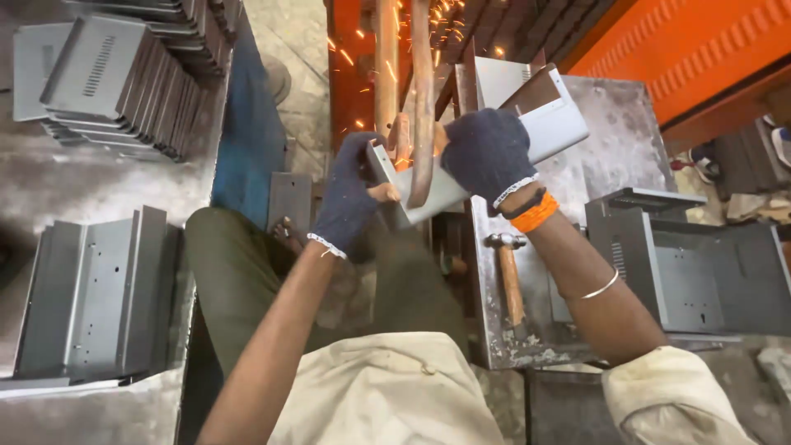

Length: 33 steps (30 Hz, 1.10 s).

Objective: The worker is using a spot welding machine to join metal components into enclosures and using a hammer to align the parts.

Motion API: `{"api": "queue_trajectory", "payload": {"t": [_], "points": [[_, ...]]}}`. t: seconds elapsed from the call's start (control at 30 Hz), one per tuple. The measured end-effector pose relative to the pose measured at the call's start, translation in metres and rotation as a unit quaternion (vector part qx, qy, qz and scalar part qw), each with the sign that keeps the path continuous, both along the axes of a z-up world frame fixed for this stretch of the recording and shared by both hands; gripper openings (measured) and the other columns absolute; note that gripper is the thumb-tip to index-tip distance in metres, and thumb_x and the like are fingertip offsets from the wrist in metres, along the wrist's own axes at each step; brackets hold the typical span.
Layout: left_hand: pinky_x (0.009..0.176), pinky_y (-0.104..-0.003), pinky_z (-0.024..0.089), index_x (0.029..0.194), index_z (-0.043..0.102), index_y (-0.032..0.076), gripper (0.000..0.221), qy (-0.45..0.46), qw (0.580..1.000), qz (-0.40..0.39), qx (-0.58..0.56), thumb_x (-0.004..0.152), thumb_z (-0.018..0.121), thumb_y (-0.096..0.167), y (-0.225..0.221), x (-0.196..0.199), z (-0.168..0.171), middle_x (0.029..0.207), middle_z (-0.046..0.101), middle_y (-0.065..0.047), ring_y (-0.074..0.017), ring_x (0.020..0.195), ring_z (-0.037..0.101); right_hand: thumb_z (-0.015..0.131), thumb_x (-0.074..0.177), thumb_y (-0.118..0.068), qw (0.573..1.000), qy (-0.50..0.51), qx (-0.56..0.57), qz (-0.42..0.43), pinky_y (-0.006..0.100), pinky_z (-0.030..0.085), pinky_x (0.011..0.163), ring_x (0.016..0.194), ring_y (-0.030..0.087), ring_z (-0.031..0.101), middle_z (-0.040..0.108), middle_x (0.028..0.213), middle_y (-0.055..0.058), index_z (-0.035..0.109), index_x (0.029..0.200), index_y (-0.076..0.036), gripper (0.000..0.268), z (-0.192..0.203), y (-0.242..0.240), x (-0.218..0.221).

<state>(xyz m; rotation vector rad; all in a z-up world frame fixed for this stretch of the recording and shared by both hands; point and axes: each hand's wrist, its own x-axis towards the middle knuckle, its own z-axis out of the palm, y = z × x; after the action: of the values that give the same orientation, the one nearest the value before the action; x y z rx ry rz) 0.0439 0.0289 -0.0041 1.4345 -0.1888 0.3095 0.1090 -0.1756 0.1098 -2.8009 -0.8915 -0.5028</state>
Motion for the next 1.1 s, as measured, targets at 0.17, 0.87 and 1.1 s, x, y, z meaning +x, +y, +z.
{"api": "queue_trajectory", "payload": {"t": [0.17, 0.87, 1.1], "points": [[0.097, -0.031, 0.052, 0.131, 0.054, 0.009, 0.086, -0.045, 0.994, -0.041, -0.091, 0.068, 0.092, 0.054, -0.007, 0.005, -0.035, 0.118, 0.058, 0.001, -0.0137, 0.109, 0.058, 0.071, 0.084, -0.03, 0.999, 0.017, -0.03, -0.023, 0.051, 0.054, 0.064, 0.064, 0.038, 0.067, 0.068, 0.068, 0.015, 0.079, 0.075, -0.014, 0.02, -0.011, -0.003, -0.002], [0.078, -0.041, 0.044, 0.089, 0.065, -0.008, 0.068, 0.114, 0.984, 0.085, 0.107, 0.109, 0.051, 0.055, 0.032, -0.085, -0.036, 0.084, 0.058, -0.022, -0.03, 0.077, 0.055, 0.064, 0.11, -0.025, 0.676, 0.307, 0.667, -0.056, 0.029, 0.04, 0.06, 0.069, 0.01, 0.054, 0.062, 0.079, 0.002, 0.071, 0.097, 0.003, 0.032, -0.077, -0.046, -0.144], [0.049, -0.042, 0.046, 0.058, 0.075, 0.01, 0.059, -0.061, 0.86, 0.119, 0.493, 0.097, 0.064, 0.052, 0.029, -0.058, 0.093, 0.05, 0.061, -0.013, -0.0291, 0.04, 0.056, 0.061, 0.099, -0.016, 0.692, 0.274, 0.662, -0.09, 0.03, 0.047, 0.081, 0.101, 0.017, 0.06, 0.066, 0.126, 0.009, 0.064, 0.138, -0.002, 0.042, -0.09, -0.062, -0.119]]}}
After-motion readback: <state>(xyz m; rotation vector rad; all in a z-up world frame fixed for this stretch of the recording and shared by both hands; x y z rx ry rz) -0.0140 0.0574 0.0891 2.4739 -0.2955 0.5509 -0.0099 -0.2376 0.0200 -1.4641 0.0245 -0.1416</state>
